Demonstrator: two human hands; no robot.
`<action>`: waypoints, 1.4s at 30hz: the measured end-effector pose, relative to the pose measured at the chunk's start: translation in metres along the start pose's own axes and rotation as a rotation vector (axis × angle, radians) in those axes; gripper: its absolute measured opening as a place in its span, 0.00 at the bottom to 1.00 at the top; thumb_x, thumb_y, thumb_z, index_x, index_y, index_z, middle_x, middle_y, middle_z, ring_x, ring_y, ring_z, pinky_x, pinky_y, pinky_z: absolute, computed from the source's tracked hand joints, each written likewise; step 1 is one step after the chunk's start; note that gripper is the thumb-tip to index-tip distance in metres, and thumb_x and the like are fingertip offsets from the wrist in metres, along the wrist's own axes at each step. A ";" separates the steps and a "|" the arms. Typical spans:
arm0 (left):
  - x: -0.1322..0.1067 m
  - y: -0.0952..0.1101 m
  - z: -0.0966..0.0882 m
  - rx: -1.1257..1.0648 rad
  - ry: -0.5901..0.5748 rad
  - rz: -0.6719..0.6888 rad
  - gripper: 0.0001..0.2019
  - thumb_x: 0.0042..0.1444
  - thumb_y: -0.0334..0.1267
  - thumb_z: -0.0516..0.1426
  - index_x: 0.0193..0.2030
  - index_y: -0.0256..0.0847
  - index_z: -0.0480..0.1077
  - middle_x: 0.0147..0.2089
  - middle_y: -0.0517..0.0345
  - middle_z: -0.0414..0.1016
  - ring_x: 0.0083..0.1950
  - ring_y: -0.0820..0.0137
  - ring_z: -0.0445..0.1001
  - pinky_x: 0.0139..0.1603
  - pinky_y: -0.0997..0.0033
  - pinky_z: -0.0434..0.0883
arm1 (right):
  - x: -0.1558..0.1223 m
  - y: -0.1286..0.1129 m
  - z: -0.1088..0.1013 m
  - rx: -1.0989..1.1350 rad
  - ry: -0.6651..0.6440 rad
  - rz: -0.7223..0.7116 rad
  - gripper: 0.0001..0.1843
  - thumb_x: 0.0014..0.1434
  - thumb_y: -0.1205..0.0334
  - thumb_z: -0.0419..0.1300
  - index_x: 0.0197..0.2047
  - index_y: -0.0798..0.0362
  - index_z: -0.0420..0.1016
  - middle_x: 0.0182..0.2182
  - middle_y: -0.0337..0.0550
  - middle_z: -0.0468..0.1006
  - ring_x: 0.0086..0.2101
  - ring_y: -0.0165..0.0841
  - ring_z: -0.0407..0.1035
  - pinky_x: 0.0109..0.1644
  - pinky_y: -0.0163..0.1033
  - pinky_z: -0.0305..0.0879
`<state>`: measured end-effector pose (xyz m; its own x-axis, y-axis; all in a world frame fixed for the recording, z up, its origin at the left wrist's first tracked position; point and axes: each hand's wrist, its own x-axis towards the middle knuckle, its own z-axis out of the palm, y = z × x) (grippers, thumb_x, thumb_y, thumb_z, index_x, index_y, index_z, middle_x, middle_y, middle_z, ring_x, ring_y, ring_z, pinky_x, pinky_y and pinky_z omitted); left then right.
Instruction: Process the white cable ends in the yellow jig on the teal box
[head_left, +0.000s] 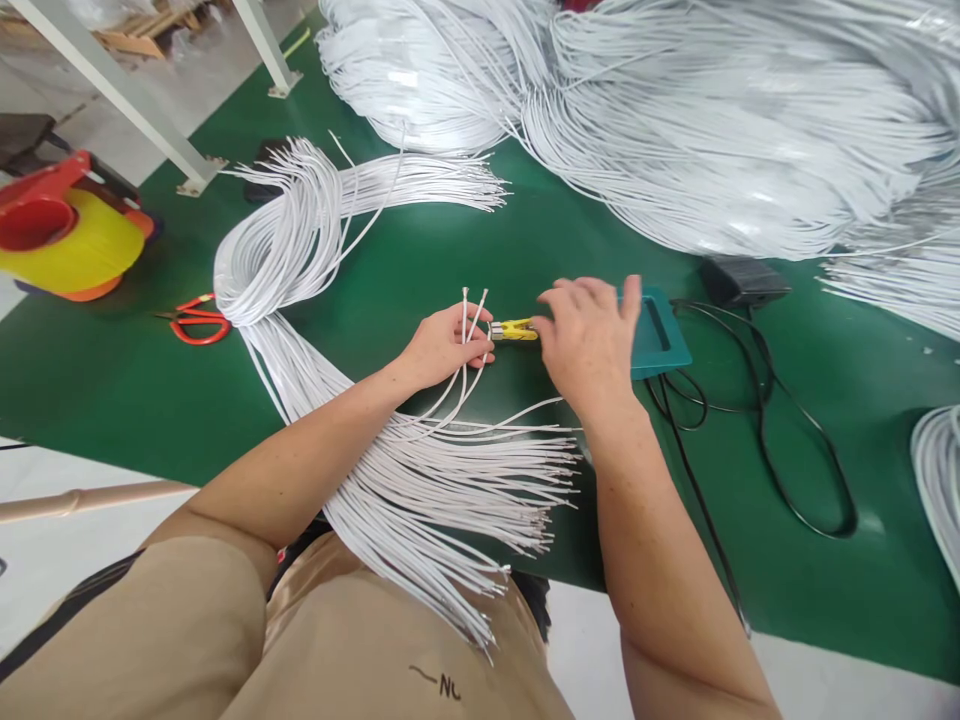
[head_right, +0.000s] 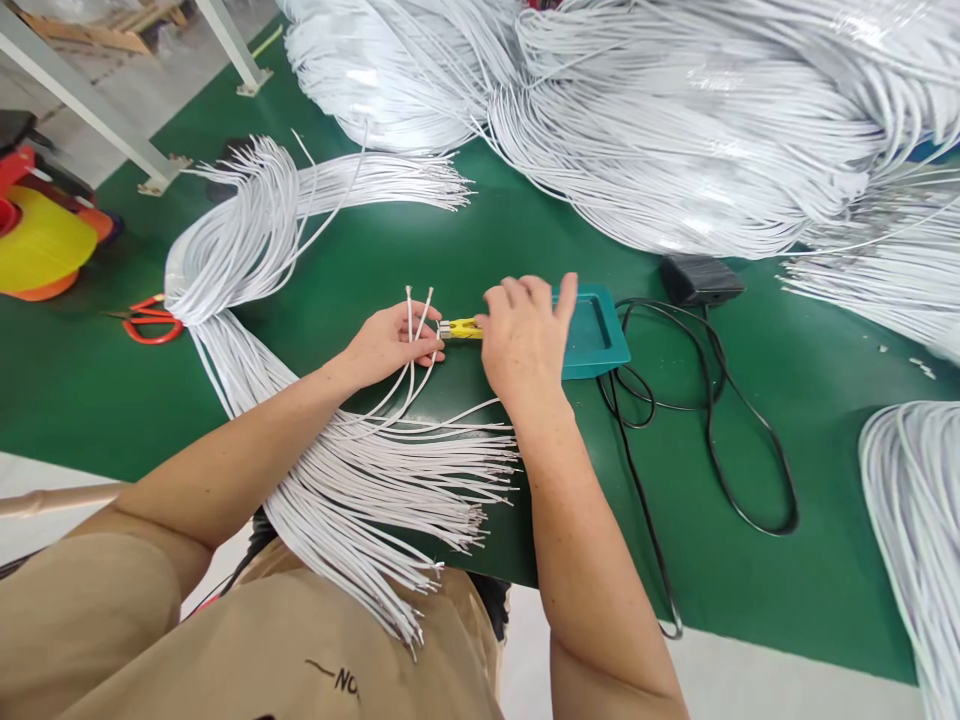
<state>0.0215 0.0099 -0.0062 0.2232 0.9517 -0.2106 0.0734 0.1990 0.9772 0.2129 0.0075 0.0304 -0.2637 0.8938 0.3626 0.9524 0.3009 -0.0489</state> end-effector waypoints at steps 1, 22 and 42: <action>0.000 0.001 0.000 -0.003 -0.003 -0.008 0.18 0.48 0.28 0.63 0.46 0.37 0.67 0.31 0.60 0.75 0.32 0.68 0.80 0.33 0.72 0.78 | -0.001 0.002 0.000 -0.028 0.040 0.067 0.14 0.64 0.63 0.51 0.50 0.55 0.72 0.52 0.56 0.74 0.56 0.47 0.60 0.66 0.68 0.37; -0.002 0.010 -0.022 -0.079 -0.075 -0.019 0.16 0.48 0.44 0.67 0.42 0.38 0.76 0.36 0.58 0.76 0.35 0.76 0.73 0.42 0.75 0.69 | -0.021 -0.061 -0.007 0.247 -0.272 -0.521 0.15 0.66 0.67 0.49 0.36 0.59 0.77 0.32 0.52 0.78 0.42 0.40 0.69 0.44 0.44 0.62; -0.017 0.016 0.006 -0.157 -0.067 0.160 0.19 0.46 0.39 0.67 0.27 0.37 0.58 0.31 0.63 0.69 0.32 0.79 0.70 0.36 0.77 0.68 | 0.001 -0.035 -0.010 1.419 -0.152 0.554 0.07 0.50 0.59 0.64 0.28 0.54 0.77 0.20 0.34 0.72 0.20 0.24 0.63 0.27 0.33 0.63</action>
<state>0.0248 -0.0047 0.0132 0.2840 0.9576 -0.0487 -0.1188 0.0856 0.9892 0.1814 -0.0059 0.0420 -0.0321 0.9953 -0.0914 0.0296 -0.0905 -0.9955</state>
